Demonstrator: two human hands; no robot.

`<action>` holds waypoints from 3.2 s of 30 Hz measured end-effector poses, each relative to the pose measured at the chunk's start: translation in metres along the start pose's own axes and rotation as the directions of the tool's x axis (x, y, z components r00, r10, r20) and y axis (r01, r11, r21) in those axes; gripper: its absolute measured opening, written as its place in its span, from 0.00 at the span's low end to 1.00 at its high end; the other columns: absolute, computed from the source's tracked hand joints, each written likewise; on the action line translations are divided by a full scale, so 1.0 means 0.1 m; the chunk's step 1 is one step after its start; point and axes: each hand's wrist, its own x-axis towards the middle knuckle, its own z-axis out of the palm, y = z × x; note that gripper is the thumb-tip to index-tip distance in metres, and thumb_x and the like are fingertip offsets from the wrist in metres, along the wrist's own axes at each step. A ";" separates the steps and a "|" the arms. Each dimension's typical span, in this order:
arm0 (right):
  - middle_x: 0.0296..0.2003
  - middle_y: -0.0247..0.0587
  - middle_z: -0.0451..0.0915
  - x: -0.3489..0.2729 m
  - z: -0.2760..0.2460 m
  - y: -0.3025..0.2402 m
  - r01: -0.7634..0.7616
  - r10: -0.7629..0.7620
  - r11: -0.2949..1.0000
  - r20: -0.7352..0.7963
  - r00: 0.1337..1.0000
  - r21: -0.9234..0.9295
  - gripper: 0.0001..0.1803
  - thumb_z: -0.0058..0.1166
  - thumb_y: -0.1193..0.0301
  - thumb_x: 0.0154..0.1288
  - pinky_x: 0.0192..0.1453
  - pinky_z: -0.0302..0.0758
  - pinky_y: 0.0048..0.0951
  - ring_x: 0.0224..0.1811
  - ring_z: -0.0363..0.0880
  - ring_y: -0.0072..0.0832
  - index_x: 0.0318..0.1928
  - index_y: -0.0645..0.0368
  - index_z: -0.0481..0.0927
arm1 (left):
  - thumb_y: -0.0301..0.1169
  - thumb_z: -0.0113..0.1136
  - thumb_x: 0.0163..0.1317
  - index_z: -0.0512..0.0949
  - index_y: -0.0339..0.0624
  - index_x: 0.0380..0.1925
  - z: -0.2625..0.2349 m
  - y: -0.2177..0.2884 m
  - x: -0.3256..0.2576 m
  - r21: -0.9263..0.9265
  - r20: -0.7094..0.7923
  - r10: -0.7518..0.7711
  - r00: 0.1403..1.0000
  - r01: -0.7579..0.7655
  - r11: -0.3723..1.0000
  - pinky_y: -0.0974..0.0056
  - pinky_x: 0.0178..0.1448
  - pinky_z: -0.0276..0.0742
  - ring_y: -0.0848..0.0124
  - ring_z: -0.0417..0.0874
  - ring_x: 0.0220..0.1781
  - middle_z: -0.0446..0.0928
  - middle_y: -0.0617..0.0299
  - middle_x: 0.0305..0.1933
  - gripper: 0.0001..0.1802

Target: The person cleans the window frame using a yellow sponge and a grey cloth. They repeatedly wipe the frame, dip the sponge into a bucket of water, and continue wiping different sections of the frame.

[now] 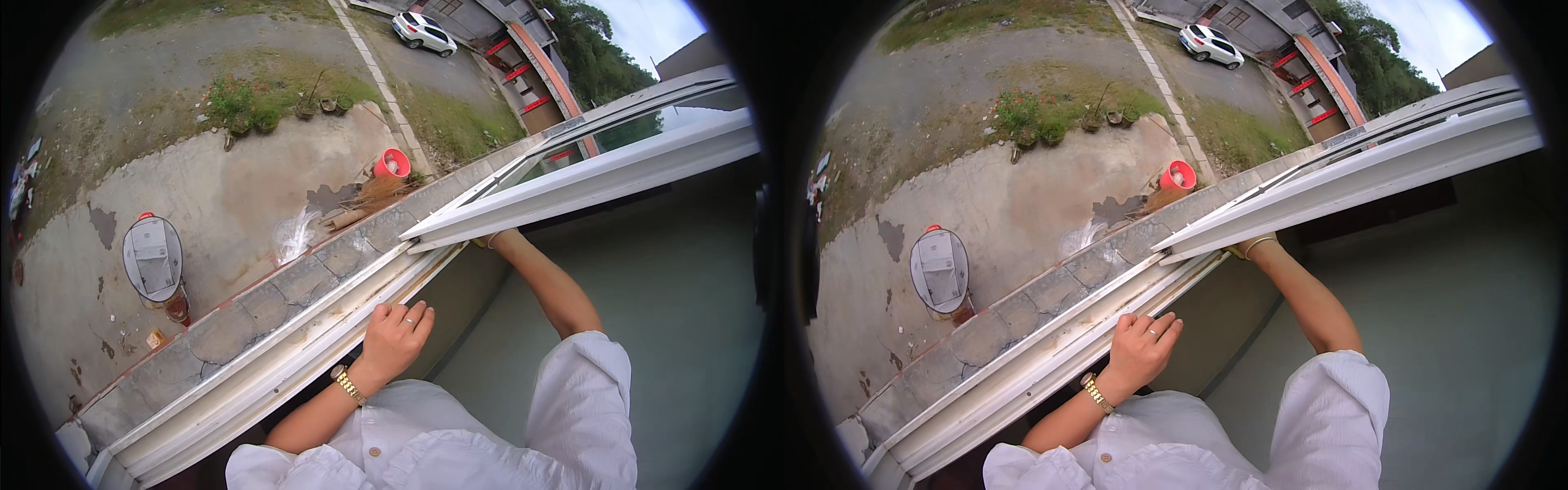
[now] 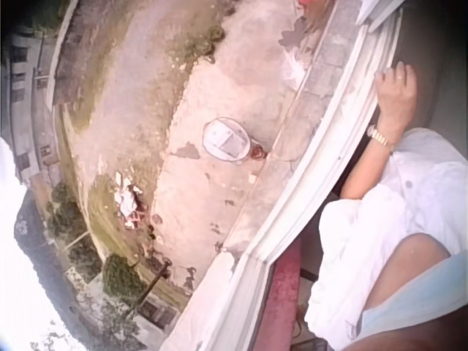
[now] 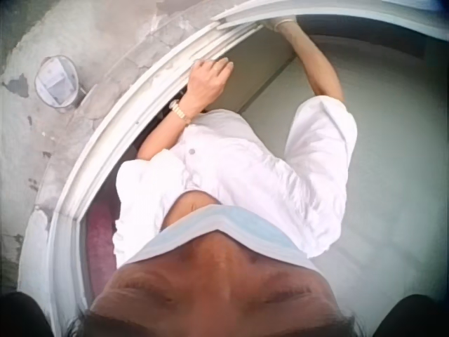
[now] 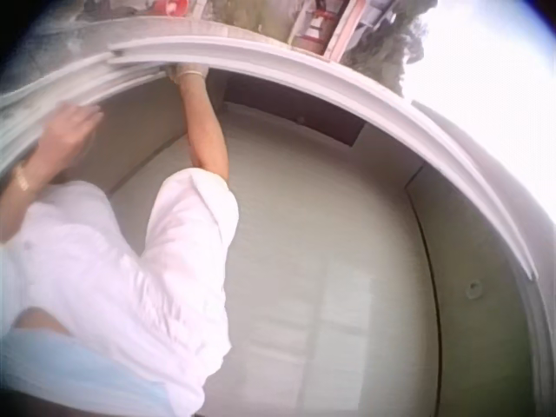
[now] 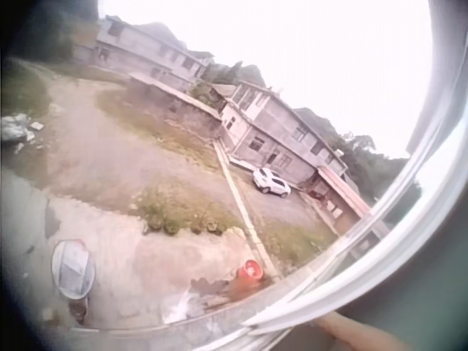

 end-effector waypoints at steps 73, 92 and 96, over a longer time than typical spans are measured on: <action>0.36 0.54 0.83 -0.97 0.10 -1.19 -0.166 0.654 0.675 -0.478 0.587 0.719 0.06 0.52 0.70 0.69 0.40 0.78 0.47 0.38 0.82 0.53 0.43 0.59 0.76 | 0.26 0.66 0.51 0.83 0.46 0.41 -0.15 -0.07 0.10 0.236 0.046 0.007 0.999 -0.018 0.972 0.60 0.39 0.65 0.69 0.72 0.26 0.69 0.68 0.22 0.14; 0.32 0.51 0.83 -0.58 0.03 -0.83 -0.389 0.579 0.808 -0.477 0.661 0.442 0.05 0.49 0.69 0.68 0.37 0.80 0.50 0.33 0.83 0.53 0.40 0.56 0.74 | 0.27 0.67 0.51 0.84 0.47 0.41 -0.16 -0.07 0.08 0.221 0.103 0.034 0.994 -0.056 0.974 0.60 0.38 0.65 0.69 0.73 0.27 0.70 0.68 0.23 0.15; 0.31 0.54 0.83 -0.35 -0.04 -0.74 -0.451 0.570 0.818 -0.400 0.717 0.357 0.06 0.49 0.72 0.65 0.38 0.82 0.49 0.32 0.85 0.53 0.39 0.59 0.75 | 0.27 0.67 0.51 0.84 0.47 0.41 -0.17 -0.06 0.09 0.232 0.116 0.036 0.993 -0.063 0.971 0.60 0.38 0.64 0.69 0.72 0.27 0.70 0.68 0.23 0.14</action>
